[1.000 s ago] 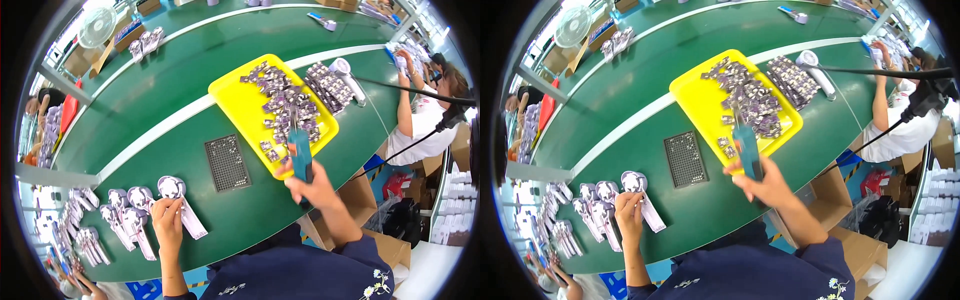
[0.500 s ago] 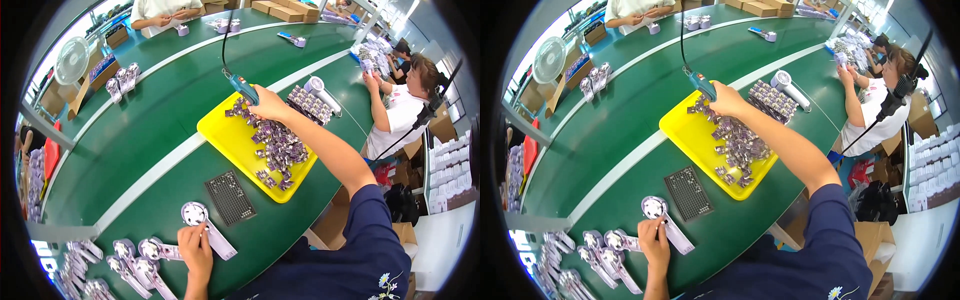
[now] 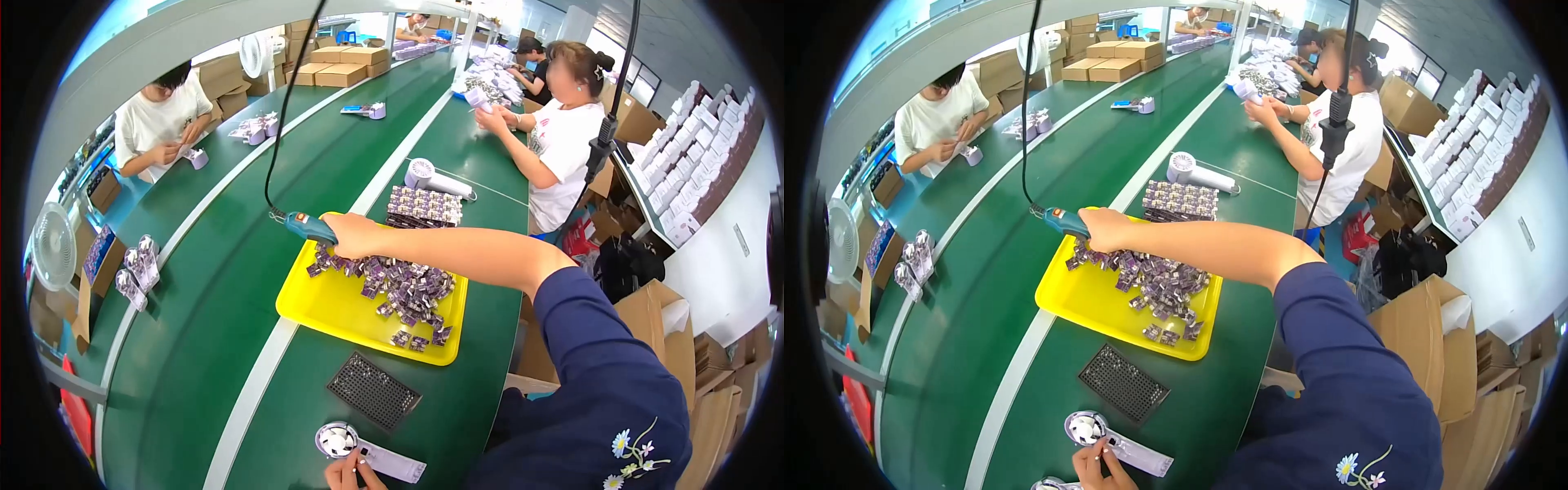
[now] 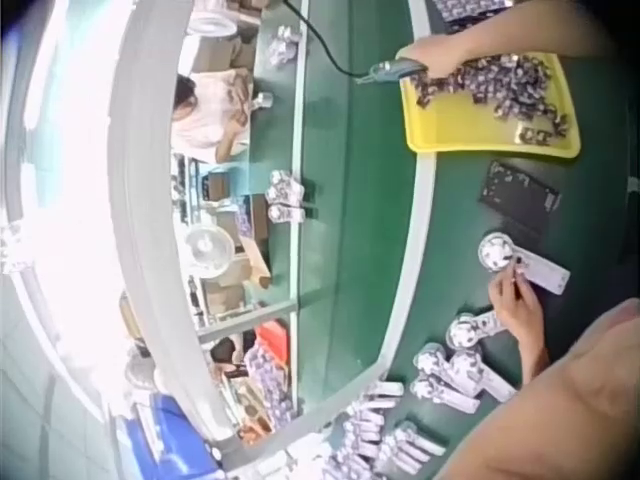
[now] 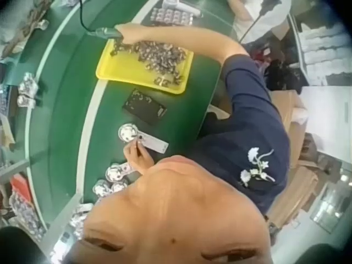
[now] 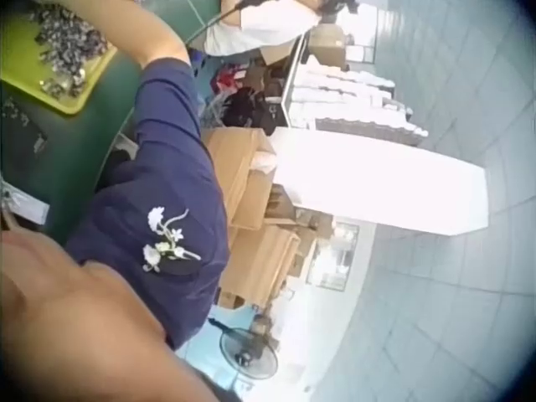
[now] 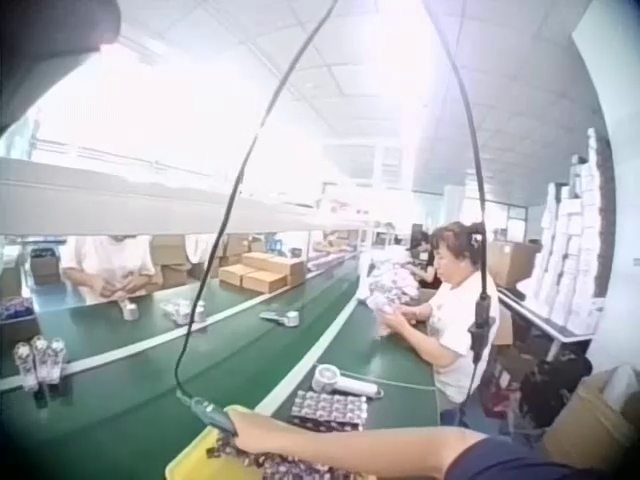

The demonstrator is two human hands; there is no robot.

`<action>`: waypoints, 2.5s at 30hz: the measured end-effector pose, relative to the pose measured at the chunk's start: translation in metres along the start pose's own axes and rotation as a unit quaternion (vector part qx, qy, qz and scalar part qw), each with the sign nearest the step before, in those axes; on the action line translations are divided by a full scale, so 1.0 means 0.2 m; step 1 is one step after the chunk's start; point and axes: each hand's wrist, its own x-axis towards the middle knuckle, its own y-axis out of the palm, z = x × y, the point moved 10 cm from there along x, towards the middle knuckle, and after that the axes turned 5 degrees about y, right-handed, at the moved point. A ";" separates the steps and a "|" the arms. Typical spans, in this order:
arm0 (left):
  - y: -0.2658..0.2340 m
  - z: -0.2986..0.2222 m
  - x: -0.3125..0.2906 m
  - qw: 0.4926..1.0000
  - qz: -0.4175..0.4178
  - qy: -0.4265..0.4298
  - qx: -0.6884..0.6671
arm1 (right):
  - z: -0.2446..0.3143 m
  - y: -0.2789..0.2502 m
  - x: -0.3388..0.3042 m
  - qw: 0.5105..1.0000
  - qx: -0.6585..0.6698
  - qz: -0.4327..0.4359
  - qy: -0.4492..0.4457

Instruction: The person assembles portable electric fans on a production line by fitting wires and circuit boards into fan casings by hand, securing them with an electric screwdriver, and placing the assembled units onto the conveyor belt.

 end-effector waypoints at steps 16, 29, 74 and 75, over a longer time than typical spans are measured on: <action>0.07 0.13 0.01 0.999 0.025 -0.018 -0.030 | 0.07 -0.06 -0.04 0.990 -0.065 -0.067 -0.106; -0.03 0.16 -0.04 0.997 -0.026 -0.059 -0.032 | 0.72 0.37 -1.53 0.942 0.245 0.208 -0.096; -0.04 0.16 -0.05 0.998 0.002 -0.019 -0.063 | 0.80 0.55 -1.52 0.963 0.134 0.189 -0.139; -0.04 0.16 -0.05 0.998 0.004 -0.021 -0.065 | 0.79 0.55 -1.52 0.964 0.132 0.188 -0.132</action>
